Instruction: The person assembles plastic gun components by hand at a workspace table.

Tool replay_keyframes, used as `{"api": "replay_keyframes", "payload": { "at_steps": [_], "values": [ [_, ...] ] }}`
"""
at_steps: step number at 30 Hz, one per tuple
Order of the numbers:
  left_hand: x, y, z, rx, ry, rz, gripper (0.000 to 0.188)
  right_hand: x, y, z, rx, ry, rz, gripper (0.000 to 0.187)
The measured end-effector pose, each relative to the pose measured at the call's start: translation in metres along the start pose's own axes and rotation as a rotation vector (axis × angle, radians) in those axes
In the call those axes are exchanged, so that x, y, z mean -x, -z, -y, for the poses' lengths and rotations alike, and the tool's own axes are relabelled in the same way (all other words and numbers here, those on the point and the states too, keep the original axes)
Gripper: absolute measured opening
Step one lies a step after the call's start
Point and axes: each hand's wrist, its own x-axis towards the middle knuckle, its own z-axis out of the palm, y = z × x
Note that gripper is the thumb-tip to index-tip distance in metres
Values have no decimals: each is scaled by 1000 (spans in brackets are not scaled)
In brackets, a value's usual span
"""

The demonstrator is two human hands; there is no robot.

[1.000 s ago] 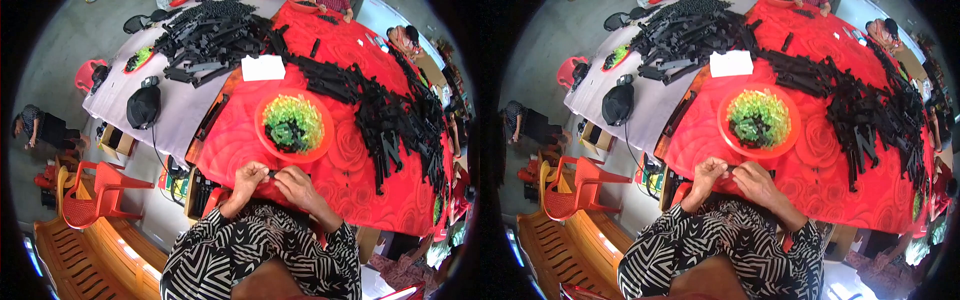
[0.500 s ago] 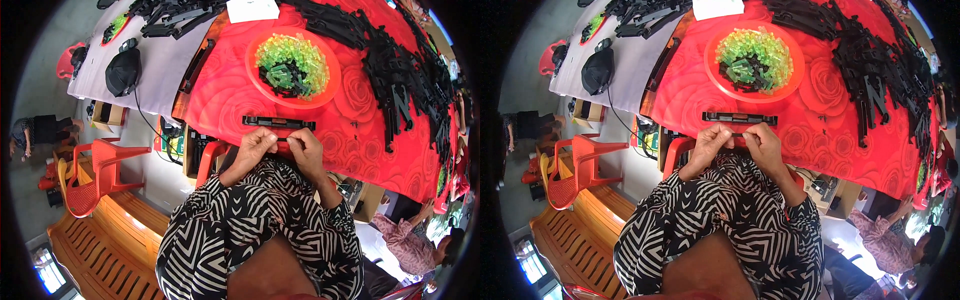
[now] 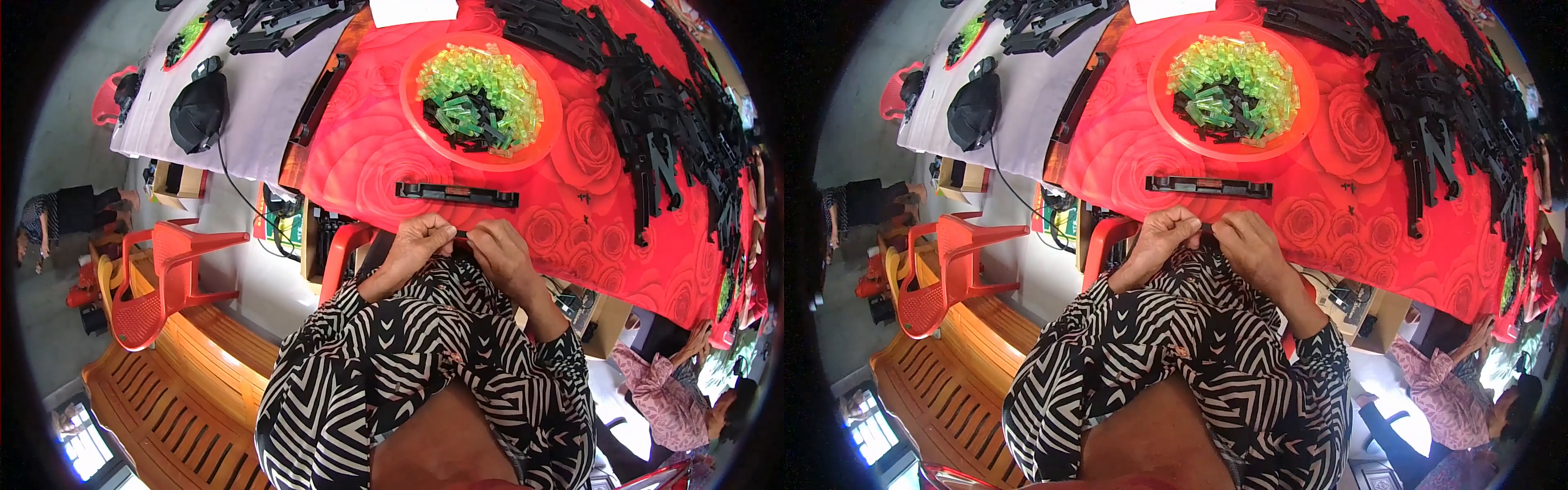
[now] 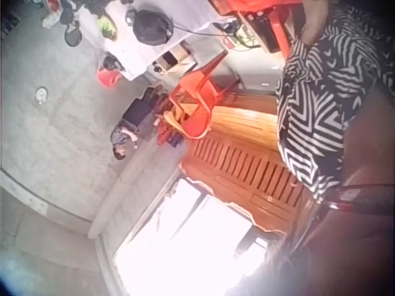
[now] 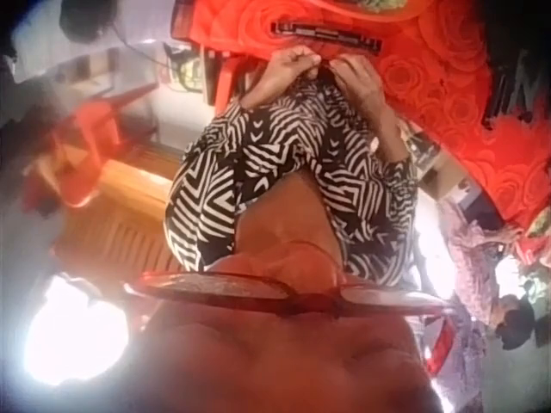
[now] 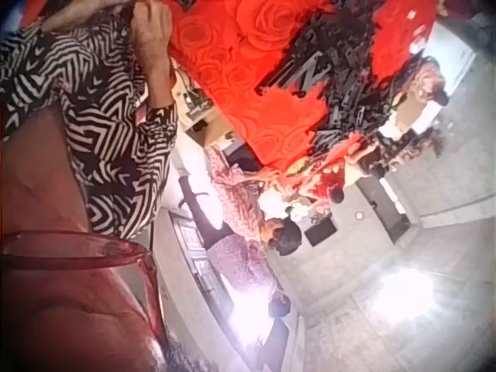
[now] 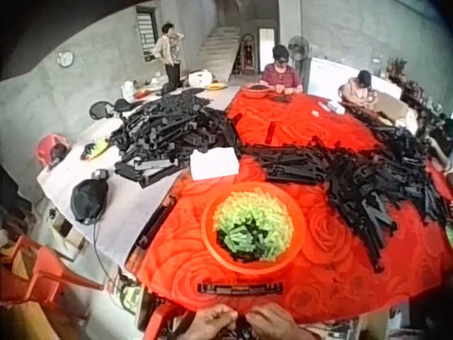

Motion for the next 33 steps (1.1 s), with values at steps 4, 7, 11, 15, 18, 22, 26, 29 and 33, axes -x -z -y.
{"api": "replay_keyframes", "payload": {
  "at_steps": [4, 7, 11, 15, 18, 22, 26, 29, 33],
  "values": [
    [4, -4, -2, -436, -316, -204, 16, -10, 11, -11, 56, 49, -33, 21],
    [-2, 8, -12, -1208, -940, -378, 25, -27, 16, -24, 90, 60, -50, 21],
    [-11, 24, -8, -1359, -928, -423, 37, -39, 1, -38, 115, 91, 22, 18],
    [-16, 35, -6, -1353, -864, -415, 41, -43, -7, -42, 140, 64, 91, 15],
    [-17, 42, -5, -1283, -860, -380, 45, -45, -9, -43, 161, 66, 83, 13],
    [-18, 45, -5, -1282, -843, -374, 46, -46, -11, -45, 142, 62, 111, 14],
    [-19, 44, -3, -1264, -839, -371, 46, -43, -15, -49, 74, 38, 107, 15],
    [-18, 43, -4, -1257, -848, -376, 46, -44, -14, -47, 23, 36, 88, 16],
    [-20, 43, -3, -1246, -865, -387, 45, -44, -15, -47, 13, 51, 58, 17]
  ]
}}
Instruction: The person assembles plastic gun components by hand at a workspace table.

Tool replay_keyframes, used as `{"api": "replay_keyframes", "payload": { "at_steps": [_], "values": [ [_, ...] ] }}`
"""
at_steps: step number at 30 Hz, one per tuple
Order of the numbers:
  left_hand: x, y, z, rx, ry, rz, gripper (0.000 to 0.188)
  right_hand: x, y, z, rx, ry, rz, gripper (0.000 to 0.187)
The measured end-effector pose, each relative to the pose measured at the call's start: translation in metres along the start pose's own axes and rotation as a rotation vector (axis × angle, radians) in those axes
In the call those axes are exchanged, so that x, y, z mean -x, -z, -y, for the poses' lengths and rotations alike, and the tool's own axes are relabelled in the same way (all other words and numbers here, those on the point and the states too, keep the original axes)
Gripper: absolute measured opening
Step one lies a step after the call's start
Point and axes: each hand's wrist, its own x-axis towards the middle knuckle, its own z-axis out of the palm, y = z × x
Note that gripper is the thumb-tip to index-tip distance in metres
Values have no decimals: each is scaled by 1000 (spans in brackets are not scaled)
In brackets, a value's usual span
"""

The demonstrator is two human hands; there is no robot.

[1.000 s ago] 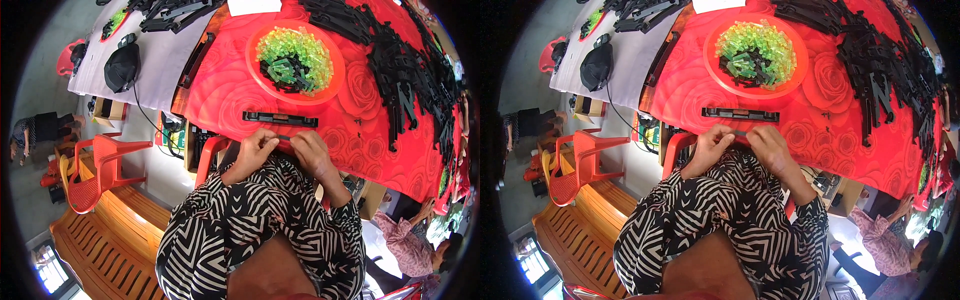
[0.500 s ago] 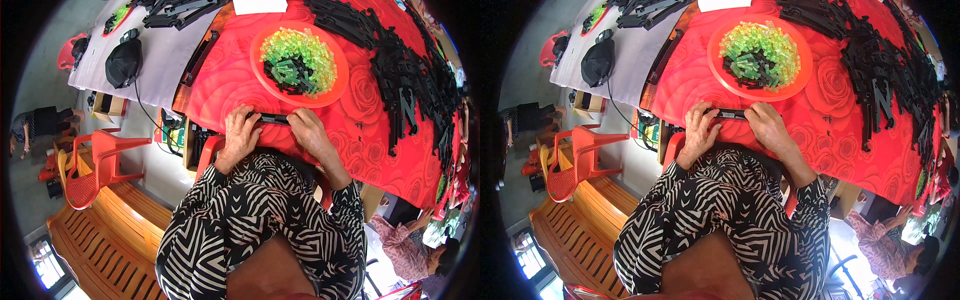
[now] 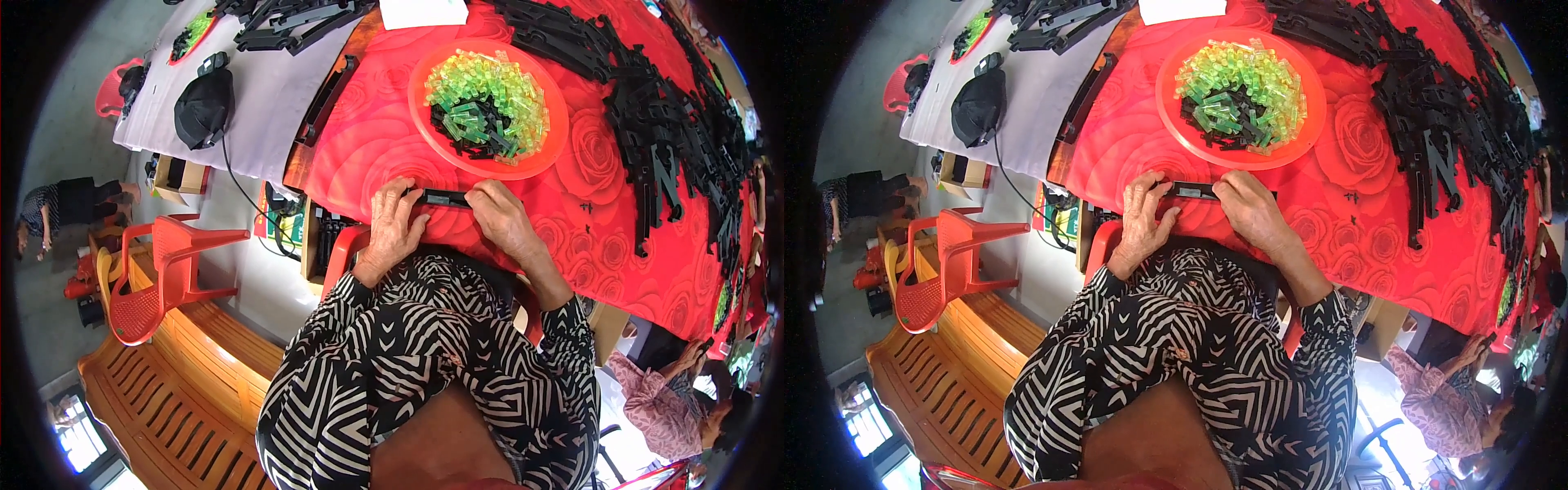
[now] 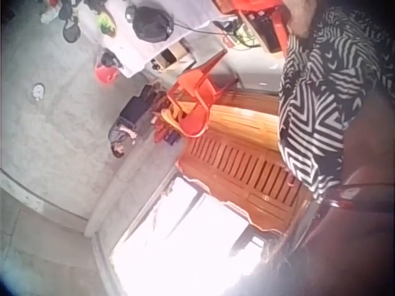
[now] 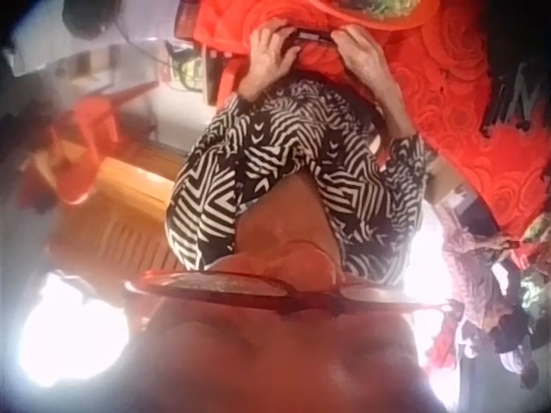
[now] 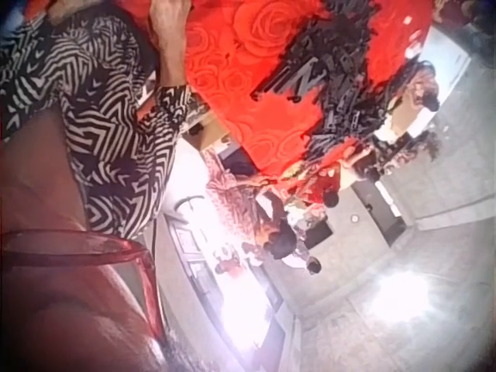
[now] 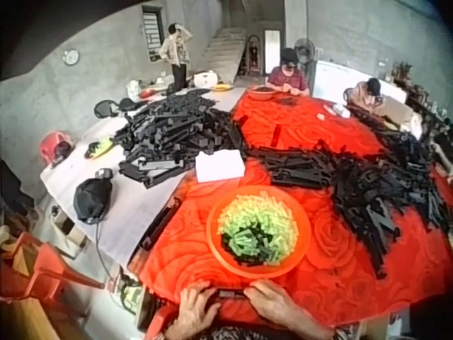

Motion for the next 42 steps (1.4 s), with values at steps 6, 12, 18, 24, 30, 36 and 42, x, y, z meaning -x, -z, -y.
{"api": "replay_keyframes", "payload": {
  "at_steps": [6, 12, 18, 24, 30, 36, 42],
  "values": [
    [1, 0, 0, 9, 14, 2, 45, 2, -1, 0, -60, -1, -37, 19],
    [1, -1, 0, 8, 6, -5, 45, 3, -4, -2, -43, 2, -41, 22],
    [1, 0, 2, -28, -20, 11, 45, 3, -4, -1, 61, 4, -12, 17],
    [-12, 9, -7, -132, -172, 90, 45, 2, -3, 0, 77, -2, 10, 11],
    [-26, 3, -7, -132, -281, 234, 37, 5, -3, 0, 97, -21, 22, 9],
    [-27, -4, 1, -139, -286, 257, 35, 7, -3, -1, 82, -31, 20, 10],
    [-28, -4, 5, -115, -316, 270, 34, 9, -4, -3, 75, -8, -17, 10]
  ]
}}
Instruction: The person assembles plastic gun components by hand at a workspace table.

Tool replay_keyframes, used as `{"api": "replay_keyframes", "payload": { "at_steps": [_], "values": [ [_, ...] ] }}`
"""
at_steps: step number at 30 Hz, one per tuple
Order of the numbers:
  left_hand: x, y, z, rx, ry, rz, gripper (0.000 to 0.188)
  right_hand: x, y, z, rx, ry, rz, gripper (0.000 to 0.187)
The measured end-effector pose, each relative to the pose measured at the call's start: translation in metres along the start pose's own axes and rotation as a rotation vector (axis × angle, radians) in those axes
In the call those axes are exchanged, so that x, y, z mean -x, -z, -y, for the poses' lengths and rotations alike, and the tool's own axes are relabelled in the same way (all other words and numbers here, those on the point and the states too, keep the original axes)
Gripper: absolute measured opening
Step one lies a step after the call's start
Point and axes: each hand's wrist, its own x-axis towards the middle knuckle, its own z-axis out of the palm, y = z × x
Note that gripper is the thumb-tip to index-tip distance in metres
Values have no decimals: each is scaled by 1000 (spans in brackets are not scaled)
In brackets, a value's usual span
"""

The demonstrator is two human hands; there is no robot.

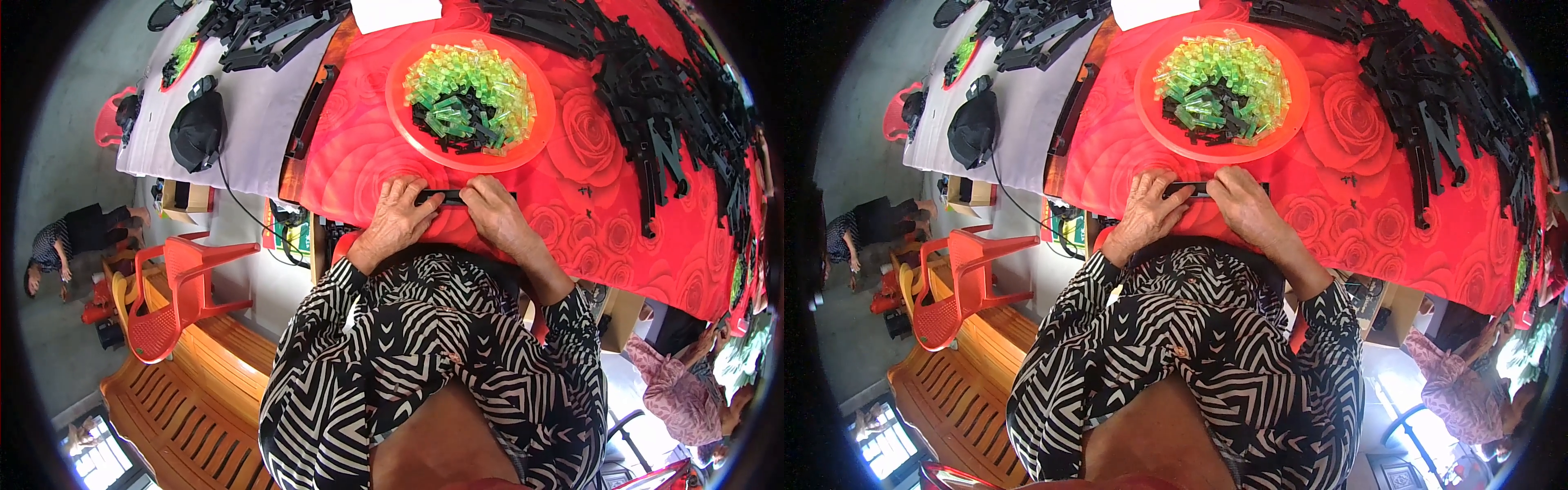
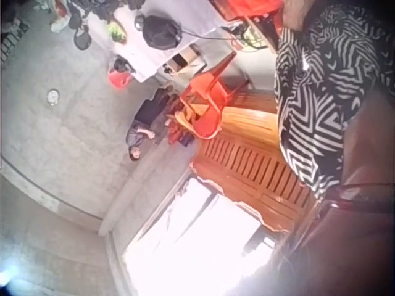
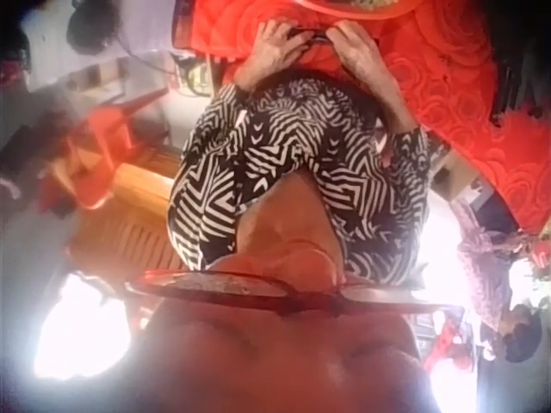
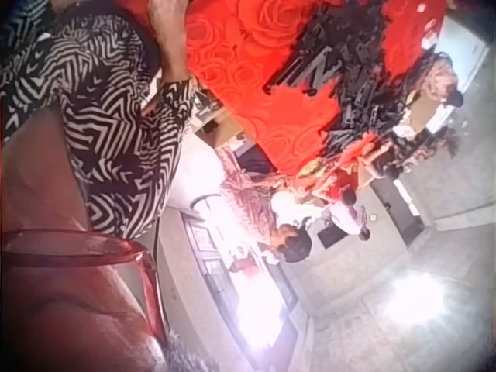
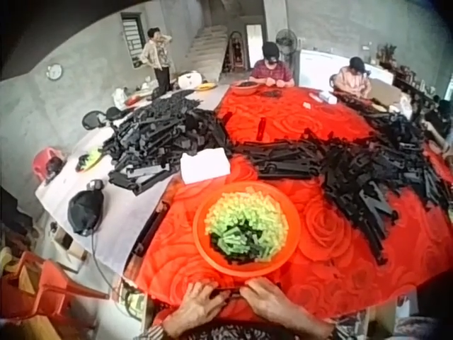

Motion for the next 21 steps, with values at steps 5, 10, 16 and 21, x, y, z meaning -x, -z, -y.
{"api": "replay_keyframes", "payload": {
  "at_steps": [5, 10, 16, 21],
  "values": [
    [2, 0, 3, 85, 33, -39, 32, 0, -2, 1, -31, 30, -81, 13],
    [2, -2, 5, 157, 30, -95, 30, -2, -2, -1, -6, 43, -56, 14],
    [2, 1, 3, 166, 24, -92, 31, -6, 0, 1, 35, 54, 26, 13],
    [-1, 3, 2, 12, 6, 27, 40, -6, 3, 4, 45, 27, 93, 19]
  ]
}}
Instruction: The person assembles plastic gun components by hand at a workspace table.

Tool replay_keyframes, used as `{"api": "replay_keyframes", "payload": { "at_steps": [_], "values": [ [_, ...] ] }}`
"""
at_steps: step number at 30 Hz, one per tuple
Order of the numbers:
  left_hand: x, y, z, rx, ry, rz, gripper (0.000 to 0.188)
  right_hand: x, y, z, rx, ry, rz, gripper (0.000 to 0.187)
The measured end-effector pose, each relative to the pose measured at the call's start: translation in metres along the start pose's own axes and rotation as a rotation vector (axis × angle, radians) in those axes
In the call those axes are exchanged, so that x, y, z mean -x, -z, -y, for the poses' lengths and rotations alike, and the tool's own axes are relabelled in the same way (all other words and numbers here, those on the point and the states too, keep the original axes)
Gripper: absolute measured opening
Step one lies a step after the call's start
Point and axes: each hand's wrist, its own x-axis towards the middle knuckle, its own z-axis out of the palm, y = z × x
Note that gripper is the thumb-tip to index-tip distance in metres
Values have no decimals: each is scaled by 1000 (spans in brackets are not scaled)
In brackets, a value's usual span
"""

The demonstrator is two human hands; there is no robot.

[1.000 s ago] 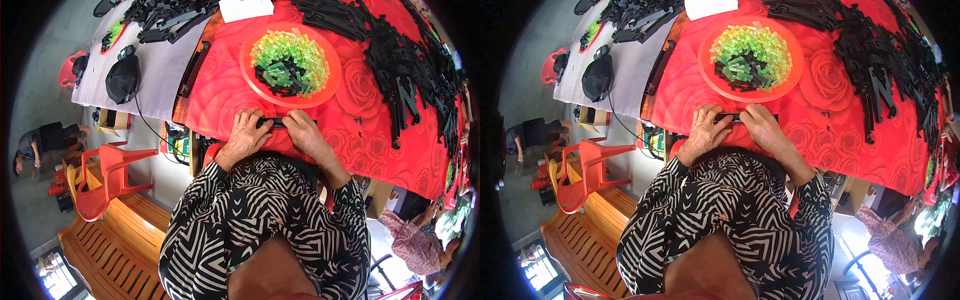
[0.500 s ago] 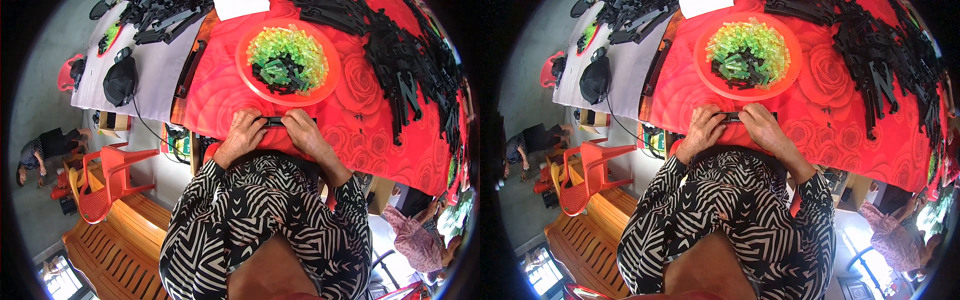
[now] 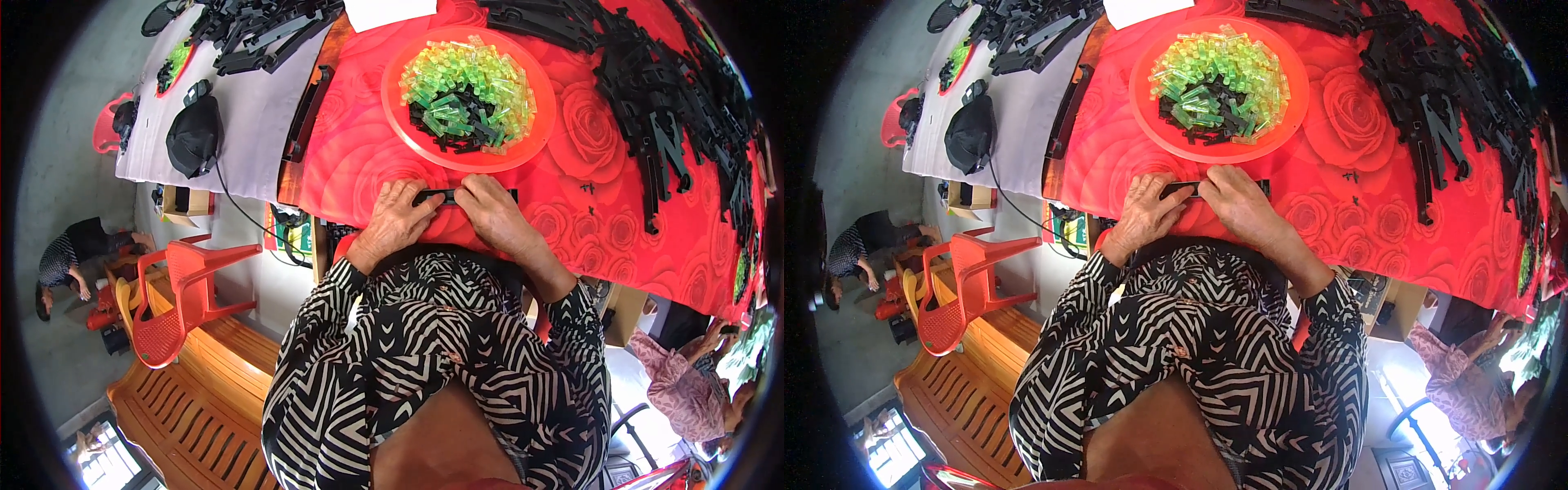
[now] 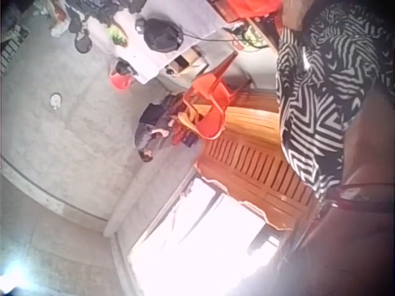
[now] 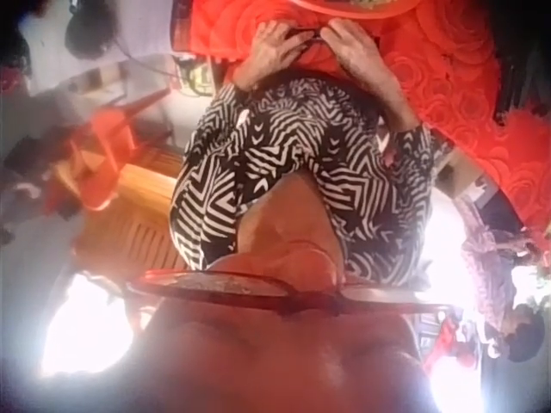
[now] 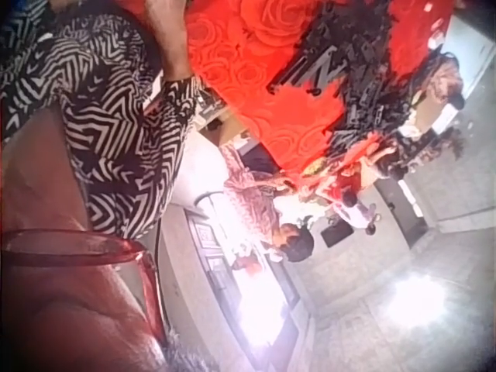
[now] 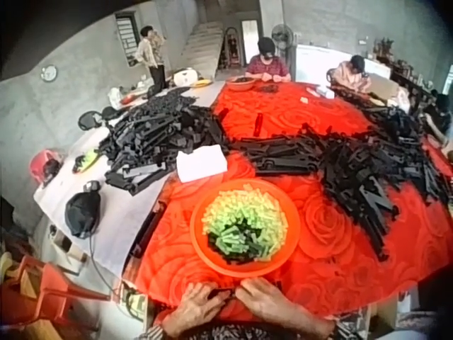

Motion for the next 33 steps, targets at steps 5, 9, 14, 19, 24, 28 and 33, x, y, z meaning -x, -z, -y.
{"api": "replay_keyframes", "payload": {
  "at_steps": [5, 9, 14, 19, 24, 28, 33],
  "values": [
    [-3, 1, 8, 4, -27, 74, 41, -1, 0, 1, 59, 13, 4, 13],
    [-8, 6, 9, -12, -59, 105, 37, 2, 2, 0, 61, 1, -18, 13],
    [-8, 6, 12, 10, -58, 134, 37, 9, 6, 1, 40, -37, -136, 19],
    [-12, 9, 14, 24, -81, 165, 38, 26, 9, -3, 34, -199, -327, 24],
    [-16, 10, 19, 92, -155, 245, 37, 26, 10, -2, 41, -302, -317, 27],
    [-19, 7, 24, 93, -217, 232, 36, 27, 6, -1, -27, -312, -163, 36],
    [-25, 8, 30, 145, -301, 209, 38, 41, -1, -13, -233, -325, -275, 35]
  ]
}}
